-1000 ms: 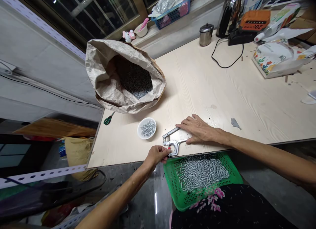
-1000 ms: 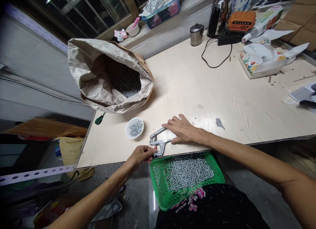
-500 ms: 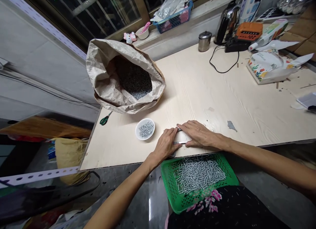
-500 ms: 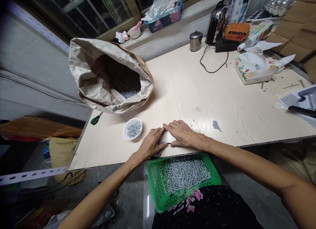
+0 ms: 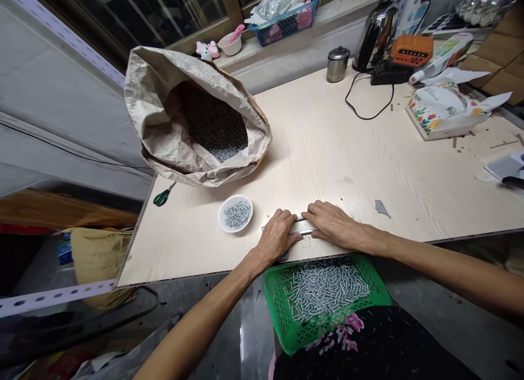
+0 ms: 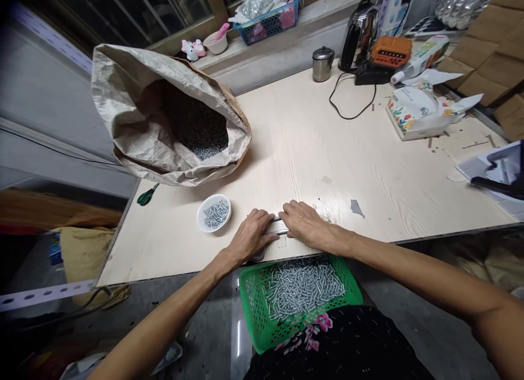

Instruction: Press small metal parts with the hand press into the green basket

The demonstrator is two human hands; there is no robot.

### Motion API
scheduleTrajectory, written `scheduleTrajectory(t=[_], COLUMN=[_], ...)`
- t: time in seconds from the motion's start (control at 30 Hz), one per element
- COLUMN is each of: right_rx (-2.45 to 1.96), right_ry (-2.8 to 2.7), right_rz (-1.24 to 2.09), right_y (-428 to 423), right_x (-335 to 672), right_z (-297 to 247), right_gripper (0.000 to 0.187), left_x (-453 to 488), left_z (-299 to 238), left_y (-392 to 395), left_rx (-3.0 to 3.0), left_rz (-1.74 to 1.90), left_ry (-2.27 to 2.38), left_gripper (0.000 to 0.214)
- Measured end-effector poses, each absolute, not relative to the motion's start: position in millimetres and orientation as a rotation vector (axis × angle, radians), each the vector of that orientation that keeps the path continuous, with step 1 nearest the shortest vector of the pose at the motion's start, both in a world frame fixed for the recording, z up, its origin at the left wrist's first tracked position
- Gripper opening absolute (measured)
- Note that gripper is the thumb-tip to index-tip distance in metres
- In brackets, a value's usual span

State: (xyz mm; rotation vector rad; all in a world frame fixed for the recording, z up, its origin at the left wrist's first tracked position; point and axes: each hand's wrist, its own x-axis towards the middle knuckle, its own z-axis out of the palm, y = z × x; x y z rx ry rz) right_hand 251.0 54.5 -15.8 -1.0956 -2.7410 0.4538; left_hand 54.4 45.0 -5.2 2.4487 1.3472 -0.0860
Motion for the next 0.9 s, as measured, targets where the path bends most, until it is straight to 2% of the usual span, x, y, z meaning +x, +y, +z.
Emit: scheduleTrajectory(t=[0.27, 0.43, 0.6, 0.7, 0.73, 0.77, 0.83, 0.9], right_rx=[-1.111, -1.074, -1.025, -0.916, -0.900, -0.901, -0.922, -0.938], right_ry=[-2.672, -2.664, -2.666, -2.608, -2.587, -2.568, -2.545, -2.526], right_rz=[0.406, 0.359, 0.416, 0.489, 0.486, 0.477, 0.468, 0.485], right_y=[54, 52, 59, 62, 61, 59, 52, 43], right_x=[243, 235, 244, 257, 260, 263, 264, 259], right_z=[-32, -45, -41, -32, -29, -27, -24, -25], right_gripper=[0.003, 0.017, 0.011, 0.056, 0.063, 0.064, 0.053, 0.041], left_x=[56, 57, 57, 43, 36, 28, 13, 3], left_z=[-11, -17, -16, -7, -3, 1, 7, 10], left_y=[38, 39, 35, 23, 17, 11, 0, -10], left_rx=[2.397, 2.391, 2.386, 2.354, 2.313, 2.257, 2.109, 1.955], left_rz=[0.026, 0.048, 0.066, 0.275, 0.354, 0.418, 0.460, 0.367], left_ry=[1.444, 1.473, 1.523, 1.535, 1.578, 1.651, 1.846, 1.993], left_gripper=[0.016, 0.017, 0.019, 0.043, 0.042, 0.035, 0.027, 0.032])
